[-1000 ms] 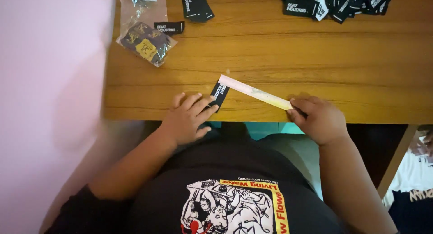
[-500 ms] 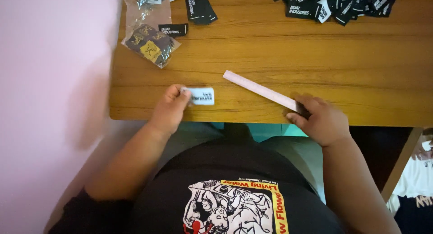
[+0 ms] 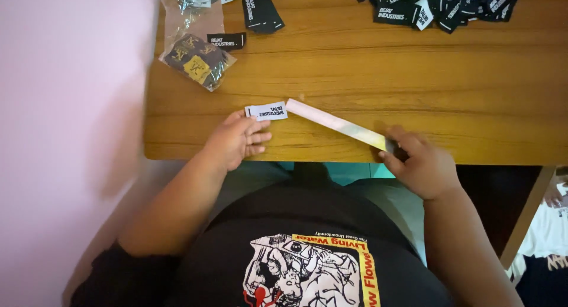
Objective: The person is using a ruler to measure the length of various clothing labels on a wooden table.
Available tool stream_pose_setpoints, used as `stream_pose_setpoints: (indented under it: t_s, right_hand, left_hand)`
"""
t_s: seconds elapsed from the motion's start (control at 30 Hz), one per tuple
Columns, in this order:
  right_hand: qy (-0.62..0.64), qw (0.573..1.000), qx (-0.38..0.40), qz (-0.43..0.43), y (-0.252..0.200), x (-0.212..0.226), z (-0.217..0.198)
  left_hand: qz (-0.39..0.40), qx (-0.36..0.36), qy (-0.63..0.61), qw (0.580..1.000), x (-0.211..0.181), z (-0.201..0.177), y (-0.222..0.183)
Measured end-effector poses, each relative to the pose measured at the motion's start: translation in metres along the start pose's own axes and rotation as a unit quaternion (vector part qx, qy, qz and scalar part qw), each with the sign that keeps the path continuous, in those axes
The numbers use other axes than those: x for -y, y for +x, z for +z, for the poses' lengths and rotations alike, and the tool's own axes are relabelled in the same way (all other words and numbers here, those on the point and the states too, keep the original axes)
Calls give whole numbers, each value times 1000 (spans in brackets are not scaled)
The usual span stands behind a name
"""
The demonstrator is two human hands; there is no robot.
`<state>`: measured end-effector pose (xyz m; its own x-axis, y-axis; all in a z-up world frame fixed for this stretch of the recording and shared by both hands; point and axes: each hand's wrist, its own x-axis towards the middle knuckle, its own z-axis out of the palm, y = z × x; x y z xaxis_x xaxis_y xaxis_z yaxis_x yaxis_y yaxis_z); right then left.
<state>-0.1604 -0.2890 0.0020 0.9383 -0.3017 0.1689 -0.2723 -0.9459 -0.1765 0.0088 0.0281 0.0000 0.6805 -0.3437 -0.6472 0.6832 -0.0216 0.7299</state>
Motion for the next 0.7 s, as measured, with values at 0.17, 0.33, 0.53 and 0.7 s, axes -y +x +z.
stream_pose_setpoints:
  t_s: [0.17, 0.33, 0.53, 0.7]
  right_hand:
    - [40, 997, 16, -67, 3, 11, -11]
    - [20, 996, 33, -78, 5, 11, -10]
    - [17, 996, 49, -74, 6, 2, -5]
    - [15, 994, -2, -105, 7, 8, -6]
  left_hand:
    - [-12, -48, 357, 933, -25, 13, -41]
    - [163, -109, 588, 784, -31, 10, -55]
    - [330, 61, 761, 556, -1, -7, -23]
    - [405, 30, 746, 528, 1, -7, -26]
